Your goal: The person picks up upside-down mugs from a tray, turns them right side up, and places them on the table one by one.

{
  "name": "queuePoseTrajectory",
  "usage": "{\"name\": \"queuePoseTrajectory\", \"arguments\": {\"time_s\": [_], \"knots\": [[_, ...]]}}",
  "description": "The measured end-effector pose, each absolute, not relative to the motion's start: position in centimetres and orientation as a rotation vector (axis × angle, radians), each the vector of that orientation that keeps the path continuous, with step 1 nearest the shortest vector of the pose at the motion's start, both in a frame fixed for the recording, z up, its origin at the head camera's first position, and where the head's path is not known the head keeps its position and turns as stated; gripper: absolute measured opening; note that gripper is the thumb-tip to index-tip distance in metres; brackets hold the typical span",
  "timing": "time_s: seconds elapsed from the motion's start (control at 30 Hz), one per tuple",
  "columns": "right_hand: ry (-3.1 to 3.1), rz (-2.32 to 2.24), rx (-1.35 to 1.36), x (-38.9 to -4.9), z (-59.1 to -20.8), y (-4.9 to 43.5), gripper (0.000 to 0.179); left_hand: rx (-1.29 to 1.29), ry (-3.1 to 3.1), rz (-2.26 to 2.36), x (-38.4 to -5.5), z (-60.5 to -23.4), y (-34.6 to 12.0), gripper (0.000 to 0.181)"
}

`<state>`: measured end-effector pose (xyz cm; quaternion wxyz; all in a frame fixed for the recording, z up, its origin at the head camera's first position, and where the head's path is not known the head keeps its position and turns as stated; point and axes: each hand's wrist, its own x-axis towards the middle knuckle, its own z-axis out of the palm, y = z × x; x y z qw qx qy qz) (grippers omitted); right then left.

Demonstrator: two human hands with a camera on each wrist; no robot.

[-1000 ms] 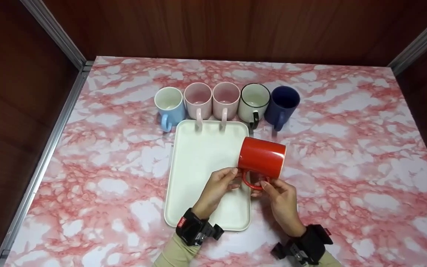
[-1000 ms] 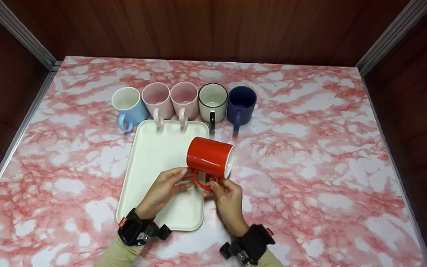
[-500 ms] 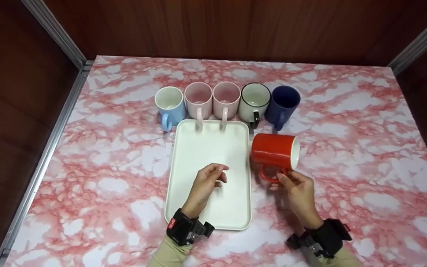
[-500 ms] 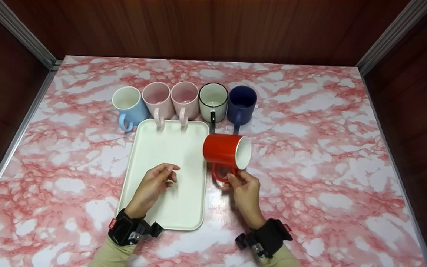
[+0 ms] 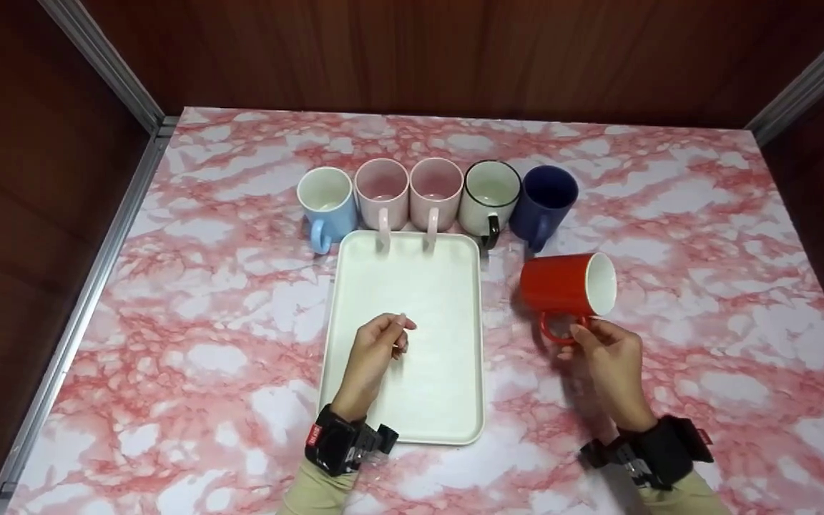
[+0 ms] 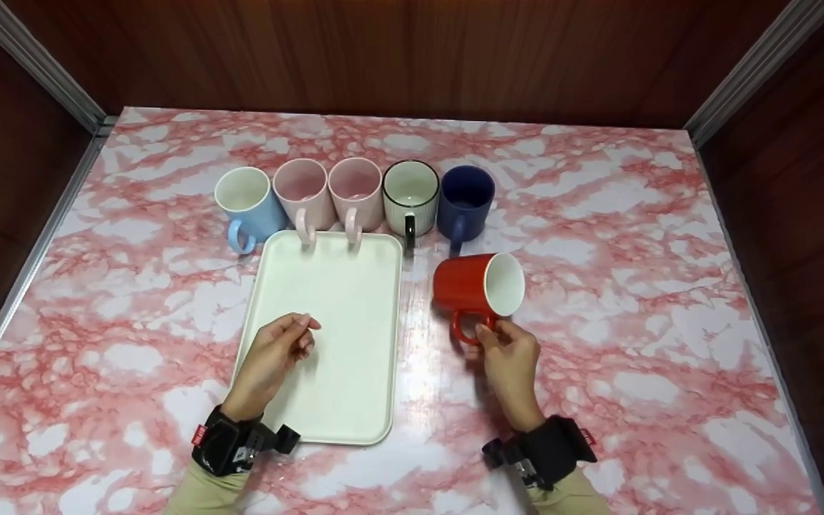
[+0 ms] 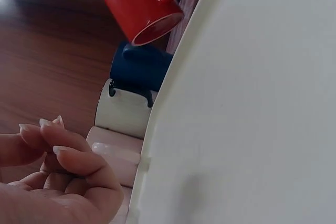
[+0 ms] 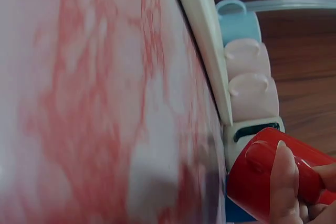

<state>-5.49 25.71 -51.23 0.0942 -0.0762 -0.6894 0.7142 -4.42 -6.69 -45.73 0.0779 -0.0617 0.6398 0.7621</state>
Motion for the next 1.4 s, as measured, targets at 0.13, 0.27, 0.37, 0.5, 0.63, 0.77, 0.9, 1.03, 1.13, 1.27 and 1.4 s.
{"name": "queuePoseTrajectory", "arguments": {"time_s": [0.13, 0.27, 0.37, 0.5, 0.63, 0.77, 0.9, 1.03, 1.13, 1.27, 1.4], "knots": [[-2.161, 1.998, -0.24, -5.5, -47.4, 25.2, 0.02, -0.192, 1.936, 2.277, -4.4, -45.7, -7.0, 0.023], [-2.3, 1.87, -0.394, -5.8, -44.2, 24.7, 0.02, -0.185, 1.948, 2.274, -4.3, -45.7, -7.2, 0.023], [-2.356, 1.828, -0.453, -6.3, -43.5, 25.0, 0.02, -0.18, 1.95, 2.278, -4.3, -45.7, -7.3, 0.023], [-2.416, 1.747, -0.449, -6.8, -43.6, 25.5, 0.02, -0.192, 1.963, 2.283, -4.3, -45.6, -7.6, 0.024], [-2.439, 1.669, -0.444, -7.0, -43.4, 25.6, 0.019, -0.206, 1.97, 2.282, -4.2, -45.6, -8.0, 0.023], [-2.437, 1.587, -0.409, -7.0, -42.2, 25.0, 0.017, -0.208, 1.965, 2.292, -4.2, -45.7, -8.2, 0.023], [-2.457, 1.489, -0.382, -7.7, -42.3, 25.3, 0.018, -0.225, 1.956, 2.294, -4.0, -45.9, -8.3, 0.023], [-2.484, 1.389, -0.401, -8.9, -43.8, 26.3, 0.018, -0.24, 1.953, 2.289, -4.0, -46.0, -8.4, 0.022], [-2.502, 1.34, -0.401, -9.5, -43.9, 26.5, 0.017, -0.246, 1.958, 2.293, -4.0, -46.0, -8.5, 0.022], [-2.533, 1.31, -0.404, -10.5, -43.8, 26.7, 0.017, -0.248, 1.951, 2.303, -4.0, -46.0, -8.6, 0.022], [-2.554, 1.332, -0.42, -11.5, -43.6, 26.7, 0.019, -0.247, 1.952, 2.305, -4.0, -46.0, -8.6, 0.022]]}}
